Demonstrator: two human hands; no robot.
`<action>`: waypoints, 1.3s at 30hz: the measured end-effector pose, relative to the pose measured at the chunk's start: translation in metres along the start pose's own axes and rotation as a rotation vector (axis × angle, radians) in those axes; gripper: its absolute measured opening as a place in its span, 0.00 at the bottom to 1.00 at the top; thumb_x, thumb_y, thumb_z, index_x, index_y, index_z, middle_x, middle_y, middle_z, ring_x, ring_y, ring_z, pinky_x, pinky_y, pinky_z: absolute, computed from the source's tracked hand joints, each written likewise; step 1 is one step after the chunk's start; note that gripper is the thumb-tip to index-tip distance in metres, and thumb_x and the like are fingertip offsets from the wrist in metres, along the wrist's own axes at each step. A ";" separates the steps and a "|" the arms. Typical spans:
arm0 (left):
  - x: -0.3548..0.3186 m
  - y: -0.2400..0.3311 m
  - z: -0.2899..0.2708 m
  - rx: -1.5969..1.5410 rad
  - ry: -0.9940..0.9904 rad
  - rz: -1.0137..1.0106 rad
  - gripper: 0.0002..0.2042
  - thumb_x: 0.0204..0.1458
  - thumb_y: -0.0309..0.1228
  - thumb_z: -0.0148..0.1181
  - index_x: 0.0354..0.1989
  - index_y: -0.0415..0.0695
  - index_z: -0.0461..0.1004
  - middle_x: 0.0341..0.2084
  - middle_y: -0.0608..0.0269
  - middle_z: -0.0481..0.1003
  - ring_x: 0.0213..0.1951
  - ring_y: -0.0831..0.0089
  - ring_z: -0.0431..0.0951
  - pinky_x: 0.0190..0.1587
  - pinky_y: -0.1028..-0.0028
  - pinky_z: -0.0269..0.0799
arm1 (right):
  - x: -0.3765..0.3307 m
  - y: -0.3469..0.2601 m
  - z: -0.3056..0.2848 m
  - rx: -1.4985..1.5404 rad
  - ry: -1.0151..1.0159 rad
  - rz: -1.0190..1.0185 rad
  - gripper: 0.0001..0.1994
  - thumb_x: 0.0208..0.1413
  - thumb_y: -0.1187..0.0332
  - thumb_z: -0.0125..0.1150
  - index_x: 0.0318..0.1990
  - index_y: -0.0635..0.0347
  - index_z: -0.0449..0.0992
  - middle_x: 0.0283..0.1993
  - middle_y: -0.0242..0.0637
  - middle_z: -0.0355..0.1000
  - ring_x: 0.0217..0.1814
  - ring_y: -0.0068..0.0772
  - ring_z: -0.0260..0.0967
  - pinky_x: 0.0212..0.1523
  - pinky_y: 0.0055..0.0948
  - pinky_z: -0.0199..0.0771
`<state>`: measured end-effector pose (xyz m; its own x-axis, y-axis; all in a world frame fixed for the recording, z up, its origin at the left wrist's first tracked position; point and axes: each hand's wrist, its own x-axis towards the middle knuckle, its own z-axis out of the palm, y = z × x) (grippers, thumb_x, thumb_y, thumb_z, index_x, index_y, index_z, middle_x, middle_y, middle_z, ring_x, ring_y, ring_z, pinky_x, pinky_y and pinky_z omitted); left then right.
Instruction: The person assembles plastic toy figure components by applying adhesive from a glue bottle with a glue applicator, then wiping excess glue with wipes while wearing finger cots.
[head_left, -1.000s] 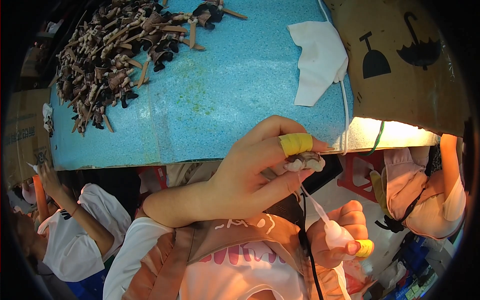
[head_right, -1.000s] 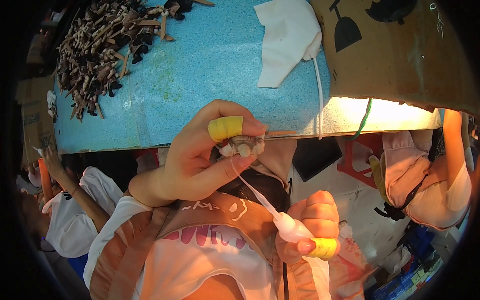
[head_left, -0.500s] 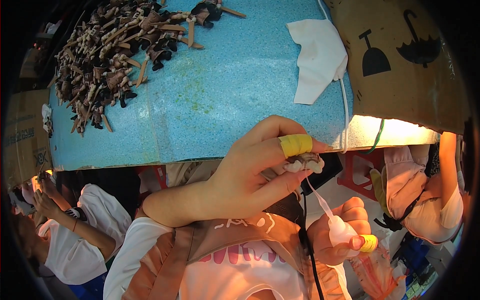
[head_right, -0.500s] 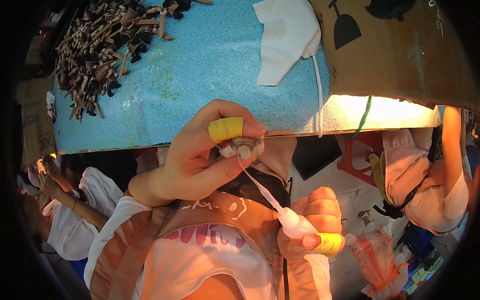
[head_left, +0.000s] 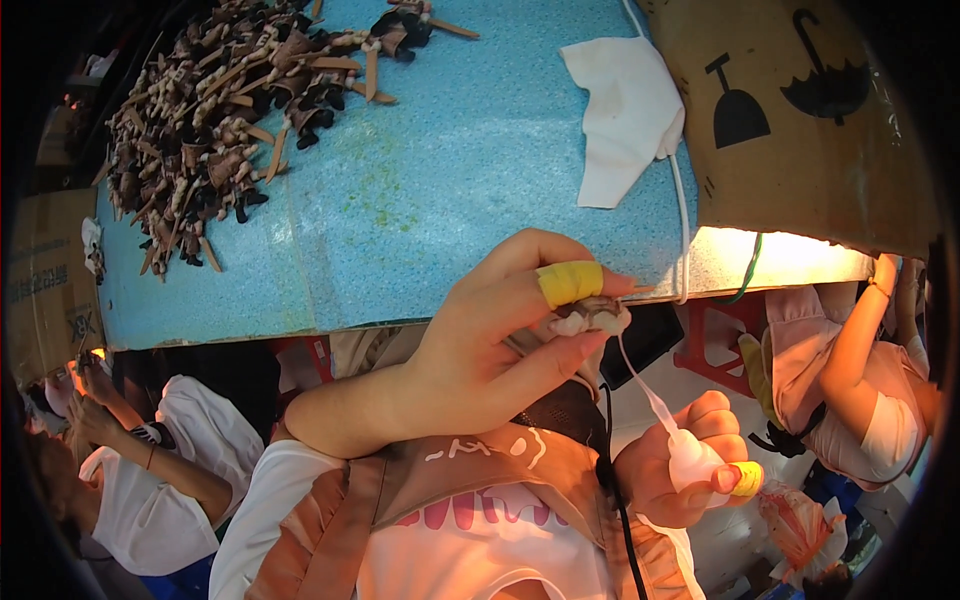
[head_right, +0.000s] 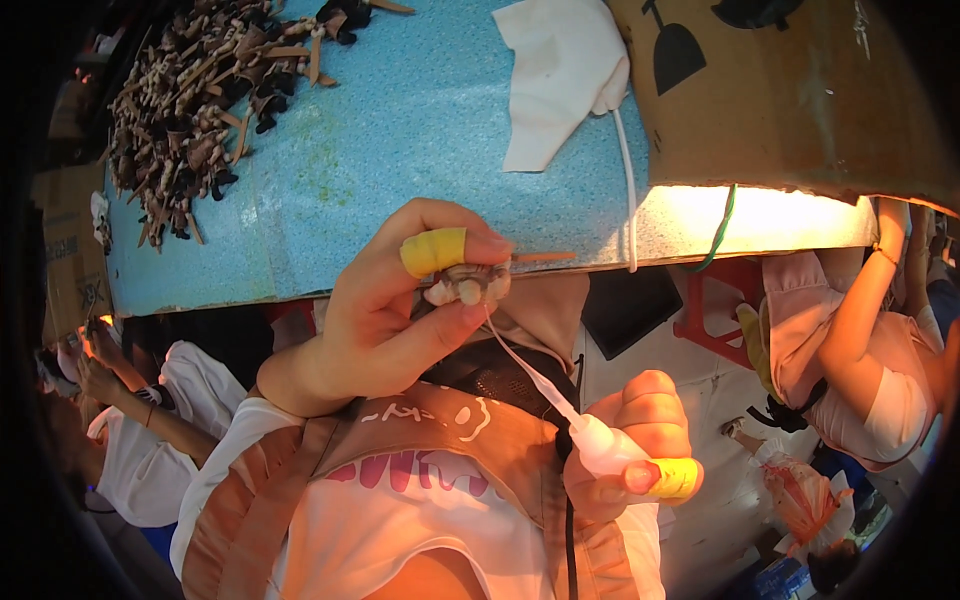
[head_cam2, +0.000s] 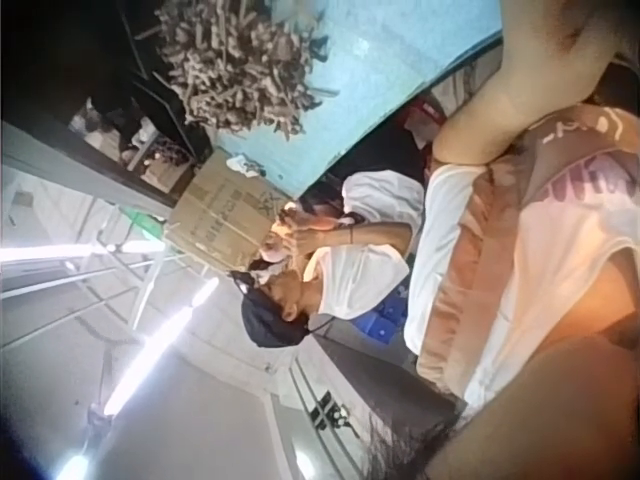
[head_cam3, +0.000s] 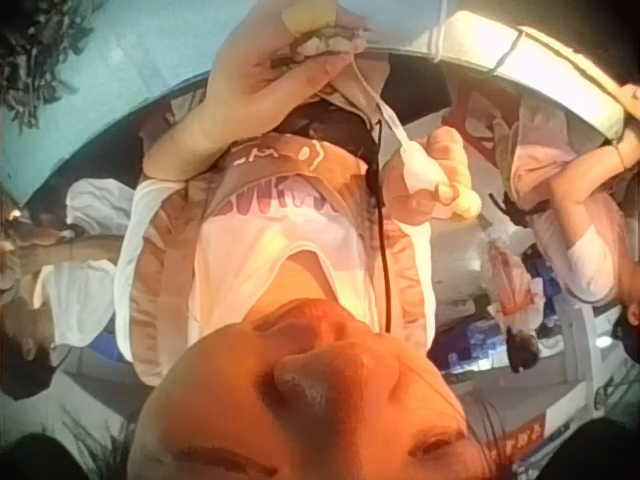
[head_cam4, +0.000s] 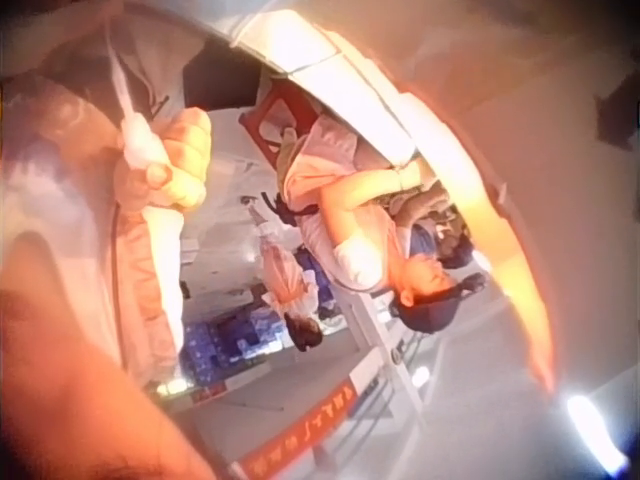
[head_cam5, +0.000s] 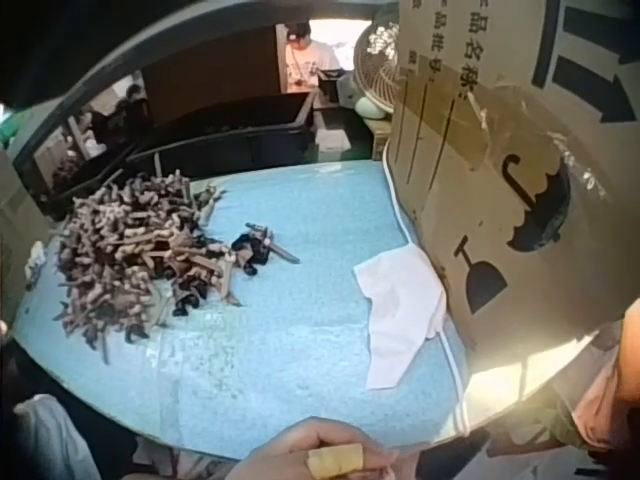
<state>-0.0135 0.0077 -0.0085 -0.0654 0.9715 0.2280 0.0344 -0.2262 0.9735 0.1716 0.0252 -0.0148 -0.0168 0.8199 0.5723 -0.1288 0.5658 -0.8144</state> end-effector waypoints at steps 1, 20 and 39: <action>-0.001 0.000 0.000 0.018 -0.003 0.003 0.14 0.49 0.18 0.52 0.45 0.35 0.67 0.41 0.56 0.64 0.37 0.74 0.69 0.39 0.79 0.65 | 0.001 -0.001 0.002 0.031 -0.017 0.042 0.13 0.54 0.59 0.51 0.24 0.51 0.58 0.18 0.24 0.45 0.21 0.23 0.40 0.29 0.29 0.43; -0.002 -0.004 0.004 -0.003 0.001 -0.008 0.15 0.47 0.16 0.53 0.45 0.34 0.67 0.40 0.56 0.64 0.39 0.74 0.68 0.41 0.78 0.64 | 0.006 0.013 -0.011 0.048 -0.109 -0.101 0.10 0.55 0.59 0.52 0.35 0.54 0.63 0.17 0.26 0.58 0.14 0.21 0.46 0.17 0.24 0.43; -0.003 0.005 0.002 -0.076 -0.004 -0.143 0.17 0.47 0.17 0.52 0.48 0.31 0.65 0.38 0.58 0.65 0.41 0.74 0.69 0.45 0.78 0.63 | -0.002 0.008 -0.004 0.143 -0.023 -0.034 0.11 0.52 0.61 0.54 0.28 0.55 0.62 0.18 0.25 0.47 0.20 0.22 0.40 0.27 0.29 0.41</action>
<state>-0.0107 0.0038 -0.0048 -0.0605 0.9943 0.0873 -0.0510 -0.0904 0.9946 0.1747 0.0289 -0.0228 -0.0326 0.7973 0.6027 -0.2695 0.5737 -0.7735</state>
